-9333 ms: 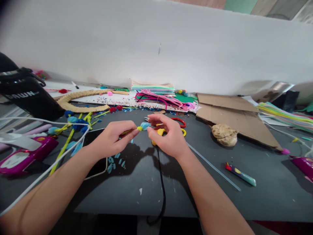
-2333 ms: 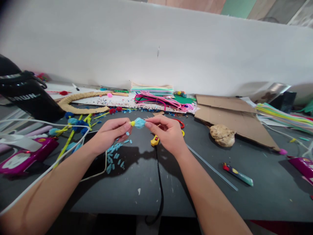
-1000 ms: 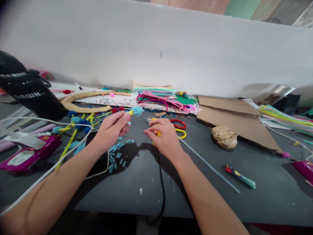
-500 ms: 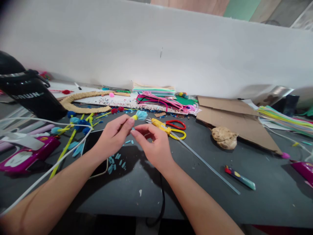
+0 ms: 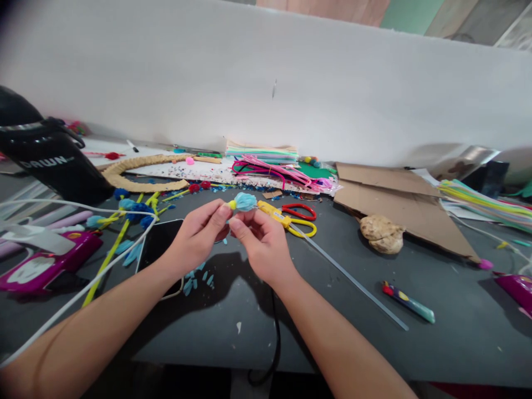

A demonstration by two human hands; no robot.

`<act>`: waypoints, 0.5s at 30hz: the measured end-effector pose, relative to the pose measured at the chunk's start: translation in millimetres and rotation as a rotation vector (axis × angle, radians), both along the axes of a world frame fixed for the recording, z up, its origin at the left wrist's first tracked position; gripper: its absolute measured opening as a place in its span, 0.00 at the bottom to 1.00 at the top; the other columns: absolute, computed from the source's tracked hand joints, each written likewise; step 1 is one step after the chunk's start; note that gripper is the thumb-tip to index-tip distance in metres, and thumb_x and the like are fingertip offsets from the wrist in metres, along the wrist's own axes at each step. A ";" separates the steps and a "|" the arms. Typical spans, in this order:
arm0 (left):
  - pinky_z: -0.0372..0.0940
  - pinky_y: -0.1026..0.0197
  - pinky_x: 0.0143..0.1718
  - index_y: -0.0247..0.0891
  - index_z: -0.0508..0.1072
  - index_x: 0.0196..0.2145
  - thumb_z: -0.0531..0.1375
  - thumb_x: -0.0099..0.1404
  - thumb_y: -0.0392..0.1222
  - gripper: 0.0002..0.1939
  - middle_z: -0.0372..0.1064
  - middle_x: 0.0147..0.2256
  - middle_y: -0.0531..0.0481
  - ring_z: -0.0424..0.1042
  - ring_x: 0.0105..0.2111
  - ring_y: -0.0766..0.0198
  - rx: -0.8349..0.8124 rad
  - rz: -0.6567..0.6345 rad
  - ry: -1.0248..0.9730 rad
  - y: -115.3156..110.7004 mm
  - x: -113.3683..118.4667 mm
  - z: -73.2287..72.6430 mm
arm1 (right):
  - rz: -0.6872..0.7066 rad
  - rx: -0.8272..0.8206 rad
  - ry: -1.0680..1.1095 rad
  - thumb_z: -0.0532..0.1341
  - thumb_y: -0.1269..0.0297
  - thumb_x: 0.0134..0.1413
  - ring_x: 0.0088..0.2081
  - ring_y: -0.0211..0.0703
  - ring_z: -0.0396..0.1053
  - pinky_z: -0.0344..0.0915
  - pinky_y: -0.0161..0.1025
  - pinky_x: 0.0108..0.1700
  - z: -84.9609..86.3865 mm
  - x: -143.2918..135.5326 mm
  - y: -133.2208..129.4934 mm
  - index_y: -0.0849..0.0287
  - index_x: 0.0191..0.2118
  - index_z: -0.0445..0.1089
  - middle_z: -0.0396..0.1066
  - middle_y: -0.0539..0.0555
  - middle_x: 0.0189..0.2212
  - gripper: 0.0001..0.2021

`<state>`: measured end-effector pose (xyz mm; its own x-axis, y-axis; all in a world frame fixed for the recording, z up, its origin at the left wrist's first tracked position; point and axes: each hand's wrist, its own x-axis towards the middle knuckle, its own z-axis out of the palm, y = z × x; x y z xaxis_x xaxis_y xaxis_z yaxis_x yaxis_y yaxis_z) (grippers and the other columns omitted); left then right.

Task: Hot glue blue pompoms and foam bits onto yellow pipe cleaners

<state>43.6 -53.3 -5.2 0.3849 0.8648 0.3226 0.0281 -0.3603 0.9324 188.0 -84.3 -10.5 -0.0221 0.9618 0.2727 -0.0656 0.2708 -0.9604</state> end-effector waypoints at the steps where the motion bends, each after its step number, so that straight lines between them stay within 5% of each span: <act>1: 0.52 0.66 0.24 0.38 0.58 0.26 0.51 0.71 0.51 0.19 0.50 0.23 0.57 0.50 0.23 0.71 -0.013 -0.007 -0.011 -0.2 0.5 -0.1 | 0.006 -0.011 0.018 0.65 0.60 0.55 0.28 0.35 0.68 0.68 0.34 0.33 -0.6 0.0 0.4 0.58 0.33 0.72 0.70 0.48 0.26 0.08; 4: 0.52 0.65 0.24 0.38 0.58 0.27 0.51 0.71 0.52 0.19 0.51 0.23 0.57 0.52 0.23 0.70 0.008 0.044 0.017 0.5 -0.4 0.3 | -0.015 -0.034 0.016 0.66 0.58 0.54 0.27 0.36 0.68 0.68 0.34 0.32 -2.0 0.7 2.1 0.58 0.32 0.72 0.70 0.48 0.24 0.09; 9: 0.53 0.65 0.28 0.37 0.64 0.29 0.51 0.72 0.48 0.16 0.57 0.23 0.55 0.56 0.24 0.69 0.290 0.231 0.293 6.6 -9.6 3.5 | -0.121 -0.009 -0.036 0.68 0.57 0.50 0.28 0.37 0.69 0.69 0.35 0.33 -0.8 8.2 4.5 0.58 0.32 0.74 0.72 0.50 0.26 0.09; 15: 0.54 0.64 0.32 0.36 0.66 0.30 0.50 0.72 0.44 0.14 0.61 0.26 0.54 0.59 0.27 0.68 0.452 0.233 0.454 10.4 -16.5 6.8 | -0.216 0.046 -0.097 0.68 0.57 0.51 0.30 0.37 0.69 0.69 0.35 0.34 5.4 23.7 7.7 0.58 0.34 0.74 0.73 0.51 0.30 0.10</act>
<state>27.1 -42.9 1.6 0.3874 0.7599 0.5220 0.5050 -0.6486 0.5695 211.7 -76.6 -5.1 0.1550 0.9337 0.3226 0.0903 0.3118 -0.9458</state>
